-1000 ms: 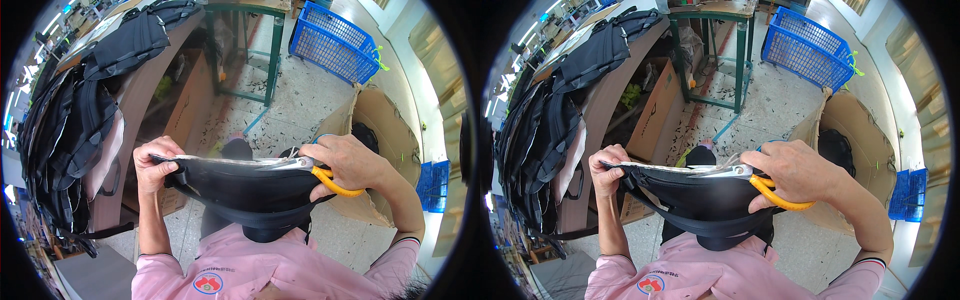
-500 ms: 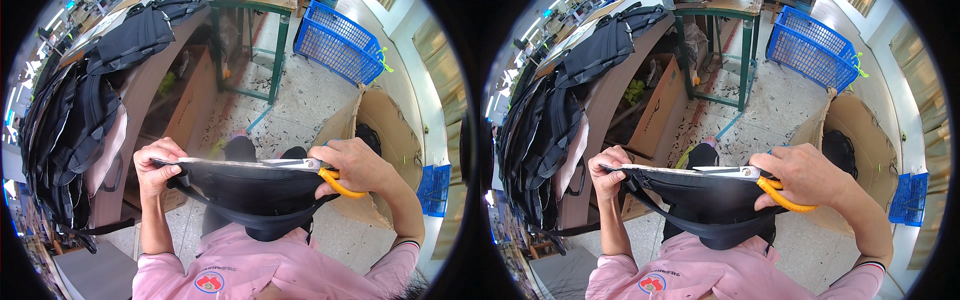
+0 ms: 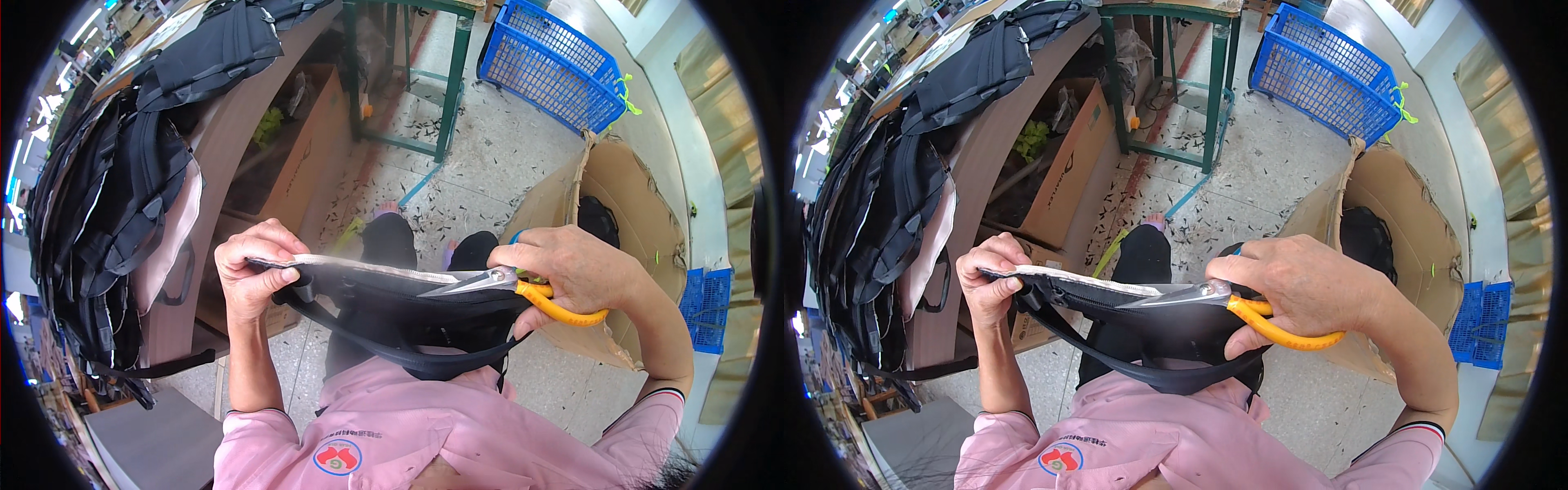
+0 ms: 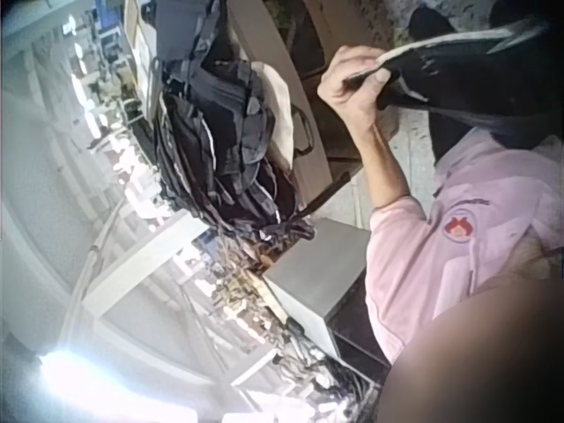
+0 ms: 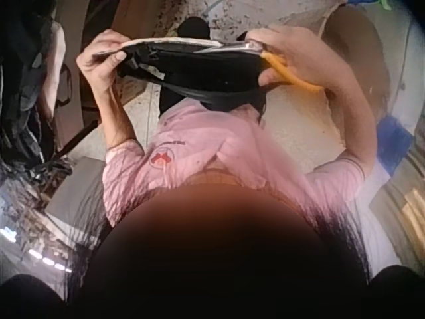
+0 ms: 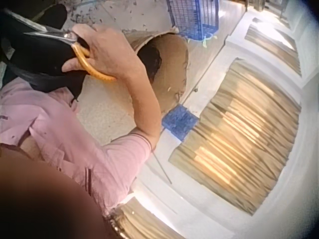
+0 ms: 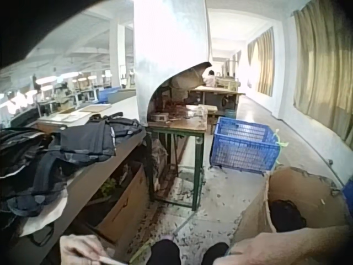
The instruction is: Using scissors to trim excess material and threads from a manufactured backpack.
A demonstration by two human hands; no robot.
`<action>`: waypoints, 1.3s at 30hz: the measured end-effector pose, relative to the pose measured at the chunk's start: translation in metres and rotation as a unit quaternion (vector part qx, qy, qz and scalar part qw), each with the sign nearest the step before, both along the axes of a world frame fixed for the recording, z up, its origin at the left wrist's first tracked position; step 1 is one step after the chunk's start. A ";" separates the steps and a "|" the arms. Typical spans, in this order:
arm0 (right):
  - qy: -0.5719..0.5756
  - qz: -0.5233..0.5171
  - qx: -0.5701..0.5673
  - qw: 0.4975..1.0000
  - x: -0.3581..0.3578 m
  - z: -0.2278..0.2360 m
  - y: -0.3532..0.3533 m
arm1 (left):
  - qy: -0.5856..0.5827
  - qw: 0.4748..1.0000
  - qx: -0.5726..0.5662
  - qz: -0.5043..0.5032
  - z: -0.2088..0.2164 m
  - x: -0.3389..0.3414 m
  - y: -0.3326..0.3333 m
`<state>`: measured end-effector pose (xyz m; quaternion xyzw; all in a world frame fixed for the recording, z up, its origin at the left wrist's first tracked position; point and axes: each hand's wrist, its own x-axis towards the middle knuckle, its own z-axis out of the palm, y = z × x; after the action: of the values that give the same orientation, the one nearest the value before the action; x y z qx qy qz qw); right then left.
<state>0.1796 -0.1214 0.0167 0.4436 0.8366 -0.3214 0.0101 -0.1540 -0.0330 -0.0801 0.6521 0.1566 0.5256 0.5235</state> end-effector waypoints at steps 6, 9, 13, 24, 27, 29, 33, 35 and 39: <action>0.043 -0.021 0.055 0.997 -0.002 -0.010 -0.009 | 0.005 1.000 -0.021 0.019 0.000 -0.003 -0.003; -0.004 -0.026 0.094 0.995 -0.005 -0.008 -0.011 | 0.004 0.999 -0.027 0.024 0.000 -0.002 -0.004; -0.025 -0.032 0.104 0.994 -0.008 -0.004 -0.012 | 0.005 0.999 -0.033 0.027 -0.001 -0.002 -0.002; -0.072 -0.044 0.106 0.991 -0.018 -0.011 -0.010 | 0.014 0.999 -0.041 0.027 0.001 0.002 -0.005; -0.070 -0.038 0.113 0.990 -0.018 -0.011 -0.010 | 0.013 0.998 -0.056 0.018 0.000 0.003 -0.005; -0.050 -0.052 0.121 0.990 -0.022 -0.004 -0.007 | 0.014 0.998 -0.060 0.019 0.001 0.003 -0.005; -0.037 -0.052 0.101 0.993 -0.021 0.000 -0.003 | 0.010 0.998 -0.052 0.024 0.000 0.003 -0.006; -0.042 -0.055 0.063 0.996 -0.018 0.003 -0.003 | 0.011 0.999 -0.040 0.023 -0.001 0.002 -0.006; -0.018 -0.047 0.064 0.997 -0.017 -0.002 -0.002 | 0.011 0.999 -0.029 0.034 0.003 0.006 -0.010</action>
<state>0.1622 -0.1233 0.0145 0.4879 0.8332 -0.2595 -0.0185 -0.1479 -0.0430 -0.0775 0.6366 0.2000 0.5310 0.5223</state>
